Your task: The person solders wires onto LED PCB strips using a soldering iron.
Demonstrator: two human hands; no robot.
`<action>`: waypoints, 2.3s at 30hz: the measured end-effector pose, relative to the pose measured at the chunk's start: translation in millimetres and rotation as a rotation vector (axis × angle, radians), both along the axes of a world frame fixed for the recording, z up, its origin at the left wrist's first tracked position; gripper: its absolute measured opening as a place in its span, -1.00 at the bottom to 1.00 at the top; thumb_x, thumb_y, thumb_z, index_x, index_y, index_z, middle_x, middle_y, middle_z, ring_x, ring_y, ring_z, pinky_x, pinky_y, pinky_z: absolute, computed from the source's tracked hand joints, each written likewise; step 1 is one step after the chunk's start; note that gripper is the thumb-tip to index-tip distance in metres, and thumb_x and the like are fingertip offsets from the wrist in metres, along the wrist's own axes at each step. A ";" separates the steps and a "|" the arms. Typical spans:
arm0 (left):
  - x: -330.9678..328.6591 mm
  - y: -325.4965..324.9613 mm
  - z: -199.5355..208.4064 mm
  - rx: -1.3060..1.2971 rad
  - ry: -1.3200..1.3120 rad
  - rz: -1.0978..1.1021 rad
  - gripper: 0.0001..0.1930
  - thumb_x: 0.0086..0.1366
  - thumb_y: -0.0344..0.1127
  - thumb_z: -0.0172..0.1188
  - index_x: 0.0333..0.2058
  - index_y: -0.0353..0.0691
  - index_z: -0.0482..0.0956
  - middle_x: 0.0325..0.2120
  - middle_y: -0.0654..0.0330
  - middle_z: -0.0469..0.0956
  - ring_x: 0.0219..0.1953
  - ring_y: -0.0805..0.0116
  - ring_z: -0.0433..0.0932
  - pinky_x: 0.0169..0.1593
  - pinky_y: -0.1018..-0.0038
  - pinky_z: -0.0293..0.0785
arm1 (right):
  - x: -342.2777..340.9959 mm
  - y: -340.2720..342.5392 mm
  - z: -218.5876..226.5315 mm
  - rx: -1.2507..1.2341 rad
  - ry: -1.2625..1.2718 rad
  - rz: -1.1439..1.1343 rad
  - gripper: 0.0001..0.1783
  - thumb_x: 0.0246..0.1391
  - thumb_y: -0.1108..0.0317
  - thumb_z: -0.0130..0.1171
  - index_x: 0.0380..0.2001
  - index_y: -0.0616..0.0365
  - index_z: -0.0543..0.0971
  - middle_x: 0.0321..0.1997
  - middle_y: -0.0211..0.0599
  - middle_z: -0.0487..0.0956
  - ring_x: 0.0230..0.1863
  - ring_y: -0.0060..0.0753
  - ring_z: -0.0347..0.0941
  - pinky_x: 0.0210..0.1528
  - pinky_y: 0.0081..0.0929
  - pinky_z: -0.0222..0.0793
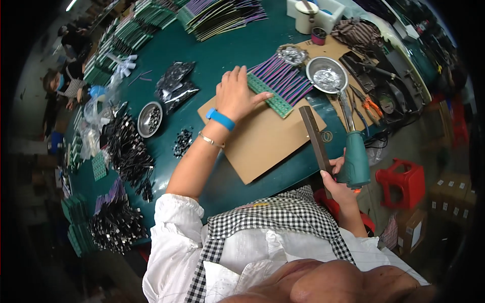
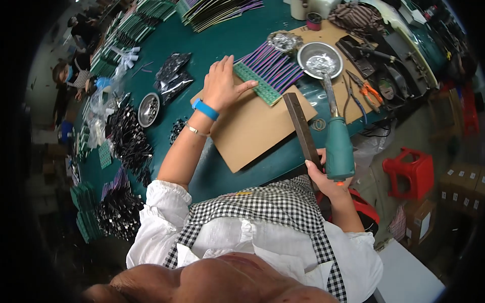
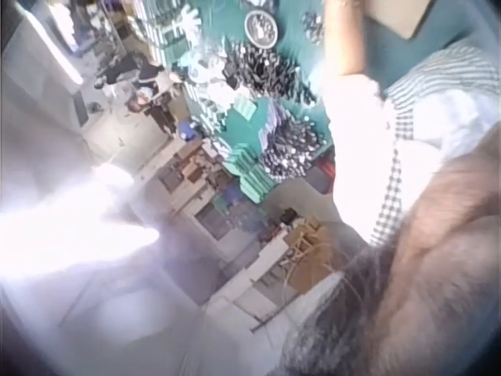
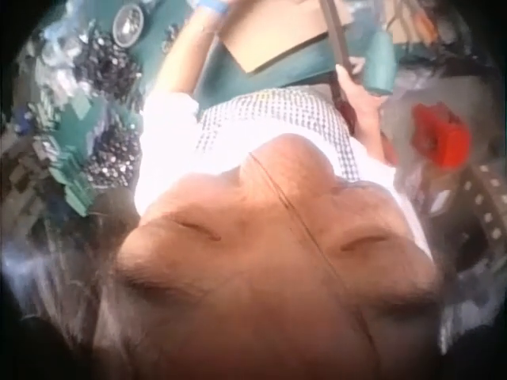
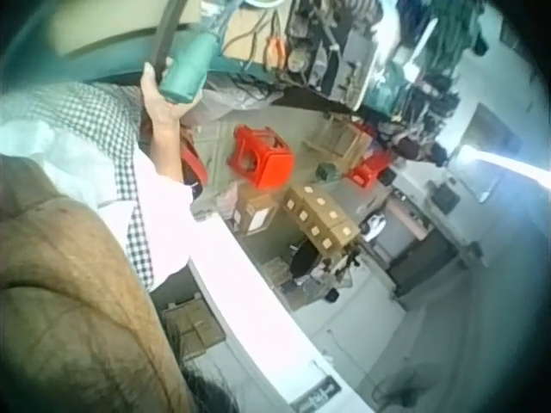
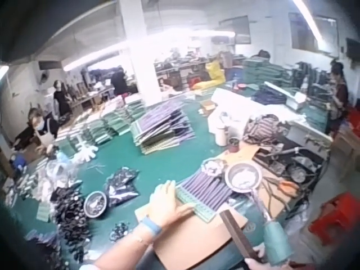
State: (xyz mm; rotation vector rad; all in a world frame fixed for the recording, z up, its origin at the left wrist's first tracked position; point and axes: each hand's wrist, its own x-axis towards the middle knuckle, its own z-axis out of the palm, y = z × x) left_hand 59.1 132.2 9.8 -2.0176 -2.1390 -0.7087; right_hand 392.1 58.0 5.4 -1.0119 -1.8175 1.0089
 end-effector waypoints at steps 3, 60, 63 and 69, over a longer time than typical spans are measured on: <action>-5.3 26.6 -7.0 -0.214 -0.048 0.106 -0.04 -0.27 0.25 0.40 0.03 -0.34 0.37 -0.03 -0.06 0.42 0.05 0.00 0.34 0.06 0.18 0.32 | 11.2 2.8 2.3 -0.087 0.103 -0.022 -0.25 -0.25 0.69 0.22 0.10 0.36 0.21 -0.45 -0.45 0.29 -0.29 -0.47 0.44 -0.15 -0.50 0.38; -5.9 -151.4 -39.9 -0.184 -0.236 -0.034 0.07 -0.10 0.08 0.35 0.23 -0.41 -0.03 0.28 -0.14 -0.10 0.34 -0.16 -0.22 0.29 0.00 -0.18 | -179.7 6.3 -6.5 0.501 -0.196 0.082 -0.27 -0.51 0.53 0.33 -0.05 0.14 0.41 -0.33 -0.18 0.54 -0.33 -0.12 0.51 -0.30 -0.32 0.43; -7.0 -149.9 -34.8 -0.215 -0.221 -0.063 0.10 -0.13 0.09 0.37 0.24 -0.39 -0.05 0.28 -0.15 -0.10 0.34 -0.17 -0.23 0.29 -0.01 -0.18 | -176.3 16.5 -6.5 0.533 -0.202 0.154 -0.25 -0.49 0.52 0.33 -0.03 0.16 0.38 -0.37 -0.18 0.52 -0.35 -0.13 0.49 -0.31 -0.31 0.42; -11.8 -150.1 -33.9 -0.210 -0.223 -0.062 0.12 -0.12 0.18 0.33 0.26 -0.34 -0.07 0.29 -0.12 -0.13 0.34 -0.14 -0.23 0.28 -0.04 -0.20 | -173.8 24.1 -1.6 0.452 -0.169 0.277 -0.26 -0.47 0.49 0.35 -0.03 0.17 0.37 -0.39 -0.21 0.50 -0.33 -0.16 0.47 -0.31 -0.32 0.41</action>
